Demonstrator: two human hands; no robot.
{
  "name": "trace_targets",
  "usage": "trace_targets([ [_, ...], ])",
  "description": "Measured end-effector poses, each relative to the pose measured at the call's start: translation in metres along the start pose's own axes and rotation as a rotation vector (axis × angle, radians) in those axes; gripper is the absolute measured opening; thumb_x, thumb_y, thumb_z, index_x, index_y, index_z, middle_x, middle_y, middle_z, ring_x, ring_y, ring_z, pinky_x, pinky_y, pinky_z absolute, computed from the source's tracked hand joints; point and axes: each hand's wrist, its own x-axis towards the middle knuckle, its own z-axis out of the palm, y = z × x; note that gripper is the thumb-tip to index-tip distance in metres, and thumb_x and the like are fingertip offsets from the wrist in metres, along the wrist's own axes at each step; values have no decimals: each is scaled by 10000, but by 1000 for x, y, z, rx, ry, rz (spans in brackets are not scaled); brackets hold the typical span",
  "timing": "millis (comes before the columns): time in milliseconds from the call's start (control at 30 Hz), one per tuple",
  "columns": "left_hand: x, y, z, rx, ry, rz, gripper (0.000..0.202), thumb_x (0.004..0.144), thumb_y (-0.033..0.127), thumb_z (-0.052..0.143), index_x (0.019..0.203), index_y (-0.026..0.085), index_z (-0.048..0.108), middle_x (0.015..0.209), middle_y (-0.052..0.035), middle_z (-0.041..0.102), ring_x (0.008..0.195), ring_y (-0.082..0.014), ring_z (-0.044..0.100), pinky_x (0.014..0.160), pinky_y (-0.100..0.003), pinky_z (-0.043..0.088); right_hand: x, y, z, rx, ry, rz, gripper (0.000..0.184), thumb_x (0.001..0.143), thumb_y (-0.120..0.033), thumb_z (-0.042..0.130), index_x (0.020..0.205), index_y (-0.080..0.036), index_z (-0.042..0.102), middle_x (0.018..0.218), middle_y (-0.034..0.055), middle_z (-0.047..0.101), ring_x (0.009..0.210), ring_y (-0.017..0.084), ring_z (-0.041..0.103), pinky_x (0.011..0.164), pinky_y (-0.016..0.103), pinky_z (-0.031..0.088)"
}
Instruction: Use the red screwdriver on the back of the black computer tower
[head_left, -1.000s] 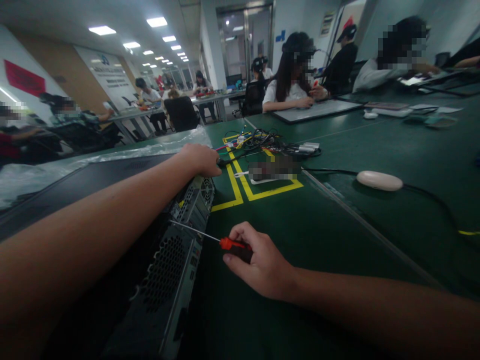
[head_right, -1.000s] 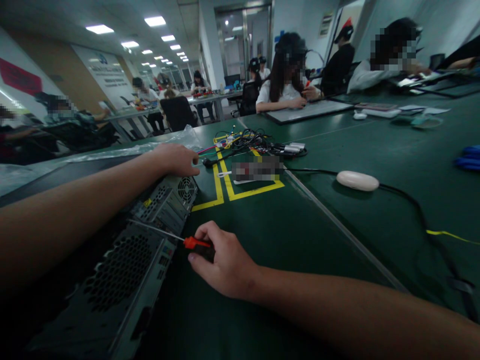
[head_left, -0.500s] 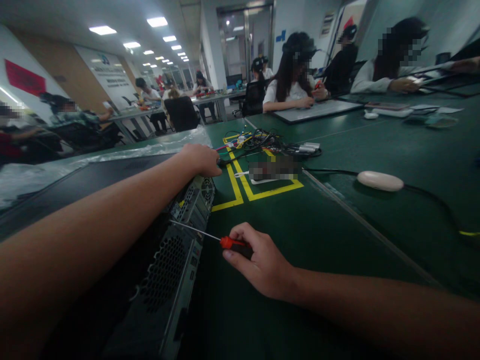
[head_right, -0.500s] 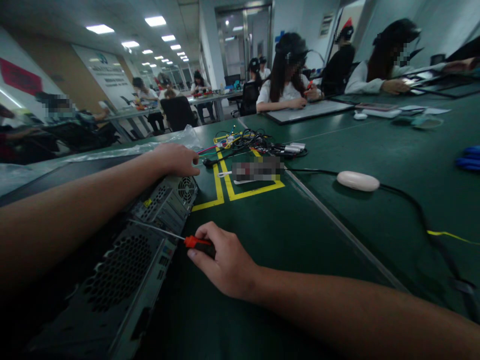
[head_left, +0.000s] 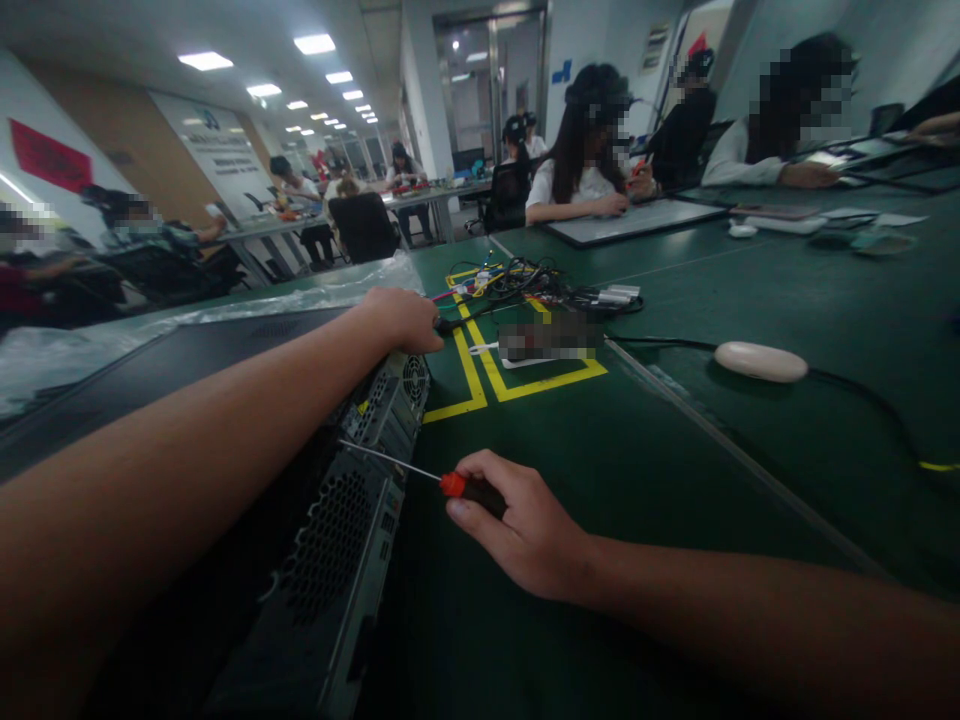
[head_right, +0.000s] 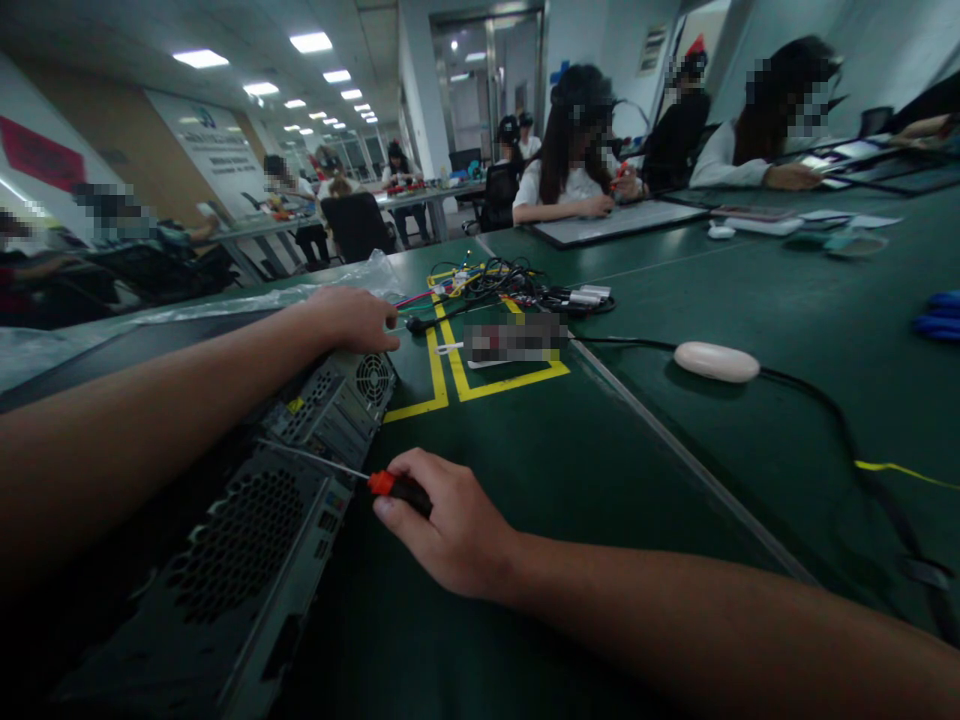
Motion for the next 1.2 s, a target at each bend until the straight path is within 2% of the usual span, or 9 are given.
trace_targets([
  [300,1,0,1,-20,9,-17,660,884,612,574,1460,310,684,1457,-138,702,1302,-407,635,1033,-516,522,2,-1,-2,-40,12,-42,75,993,-248,633,1032,-189,661,909,15,648,798,169,602,734,300,453],
  [600,-1,1,-1,3,0,-30,654,897,613,555,1454,295,684,1471,-134,694,1294,-389,642,1013,-484,532,1,3,0,-38,19,-83,82,1002,-238,630,1047,-183,672,907,11,654,792,160,606,730,280,454],
  [833,-2,2,-1,9,-7,-9,660,917,577,518,1457,233,680,1476,-178,681,1299,-411,642,1009,-519,536,1,3,-1,-37,21,-82,103,1007,-247,626,1057,-174,678,909,18,655,791,167,608,731,287,458],
  [1200,1,0,1,5,5,8,666,914,566,523,1452,208,685,1458,-204,684,1289,-433,647,1000,-549,539,2,2,-1,-39,14,-88,112,1014,-238,610,1064,-165,678,906,16,651,790,161,598,732,288,446],
])
